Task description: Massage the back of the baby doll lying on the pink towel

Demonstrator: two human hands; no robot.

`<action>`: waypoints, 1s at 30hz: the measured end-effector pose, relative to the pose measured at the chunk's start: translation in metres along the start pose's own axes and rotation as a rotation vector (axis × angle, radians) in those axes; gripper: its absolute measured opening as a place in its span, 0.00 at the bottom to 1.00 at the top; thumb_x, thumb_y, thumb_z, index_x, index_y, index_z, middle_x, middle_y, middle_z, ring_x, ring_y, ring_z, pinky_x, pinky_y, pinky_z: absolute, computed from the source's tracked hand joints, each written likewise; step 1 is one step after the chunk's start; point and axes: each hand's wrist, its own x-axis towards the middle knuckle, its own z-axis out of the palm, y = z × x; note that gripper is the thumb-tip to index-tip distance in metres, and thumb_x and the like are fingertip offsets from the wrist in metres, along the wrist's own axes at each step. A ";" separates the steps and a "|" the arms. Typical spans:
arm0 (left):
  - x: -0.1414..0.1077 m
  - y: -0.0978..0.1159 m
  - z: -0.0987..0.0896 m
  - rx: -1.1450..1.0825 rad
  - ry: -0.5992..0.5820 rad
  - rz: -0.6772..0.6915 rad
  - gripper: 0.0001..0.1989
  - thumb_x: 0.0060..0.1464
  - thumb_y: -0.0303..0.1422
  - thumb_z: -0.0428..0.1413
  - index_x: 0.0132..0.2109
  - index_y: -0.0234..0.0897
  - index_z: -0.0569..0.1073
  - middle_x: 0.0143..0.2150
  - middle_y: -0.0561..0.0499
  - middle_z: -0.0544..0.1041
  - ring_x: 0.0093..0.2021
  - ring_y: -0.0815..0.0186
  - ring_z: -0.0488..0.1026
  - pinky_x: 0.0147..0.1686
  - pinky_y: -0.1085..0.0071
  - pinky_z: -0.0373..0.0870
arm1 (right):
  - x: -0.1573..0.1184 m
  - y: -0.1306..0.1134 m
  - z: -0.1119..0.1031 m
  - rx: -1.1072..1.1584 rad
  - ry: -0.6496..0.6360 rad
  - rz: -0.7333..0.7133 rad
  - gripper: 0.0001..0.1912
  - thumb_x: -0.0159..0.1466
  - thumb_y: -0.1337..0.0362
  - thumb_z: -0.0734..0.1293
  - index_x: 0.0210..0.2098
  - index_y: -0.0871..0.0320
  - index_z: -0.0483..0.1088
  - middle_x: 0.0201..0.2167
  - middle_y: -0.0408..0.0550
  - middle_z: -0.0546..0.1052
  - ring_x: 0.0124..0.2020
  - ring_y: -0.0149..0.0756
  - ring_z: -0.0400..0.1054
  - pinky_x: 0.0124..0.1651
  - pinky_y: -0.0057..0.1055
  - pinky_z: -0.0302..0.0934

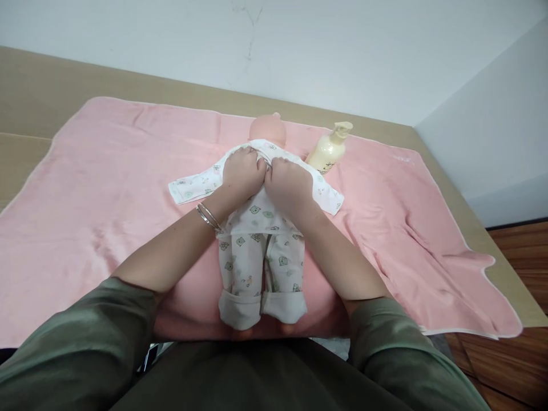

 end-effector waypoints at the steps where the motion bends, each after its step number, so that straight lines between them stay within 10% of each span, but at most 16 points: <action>1: 0.000 0.000 0.001 -0.001 0.006 0.008 0.22 0.66 0.30 0.41 0.51 0.27 0.79 0.56 0.32 0.79 0.61 0.46 0.75 0.65 0.51 0.70 | 0.005 0.003 0.003 0.030 -0.013 -0.007 0.24 0.74 0.67 0.52 0.58 0.70 0.73 0.59 0.66 0.79 0.65 0.54 0.72 0.66 0.44 0.66; 6: -0.001 -0.001 0.002 0.027 0.014 0.010 0.22 0.66 0.29 0.40 0.50 0.27 0.78 0.55 0.32 0.80 0.60 0.47 0.75 0.65 0.53 0.69 | 0.026 0.017 0.017 0.133 -0.045 0.002 0.33 0.73 0.67 0.54 0.74 0.78 0.56 0.76 0.67 0.60 0.79 0.54 0.51 0.81 0.48 0.44; 26: -0.018 0.019 -0.016 0.199 -0.110 0.079 0.23 0.66 0.25 0.39 0.48 0.20 0.79 0.52 0.25 0.79 0.59 0.43 0.75 0.61 0.51 0.69 | 0.026 0.017 0.015 0.154 -0.031 -0.012 0.32 0.72 0.68 0.54 0.72 0.78 0.58 0.76 0.68 0.60 0.78 0.56 0.53 0.80 0.51 0.47; 30: -0.009 0.008 -0.007 0.110 -0.033 0.071 0.21 0.66 0.27 0.41 0.46 0.24 0.79 0.51 0.28 0.79 0.57 0.46 0.75 0.61 0.52 0.69 | 0.015 0.010 0.008 0.063 -0.005 -0.004 0.26 0.74 0.67 0.52 0.64 0.75 0.67 0.66 0.69 0.73 0.70 0.57 0.65 0.74 0.51 0.57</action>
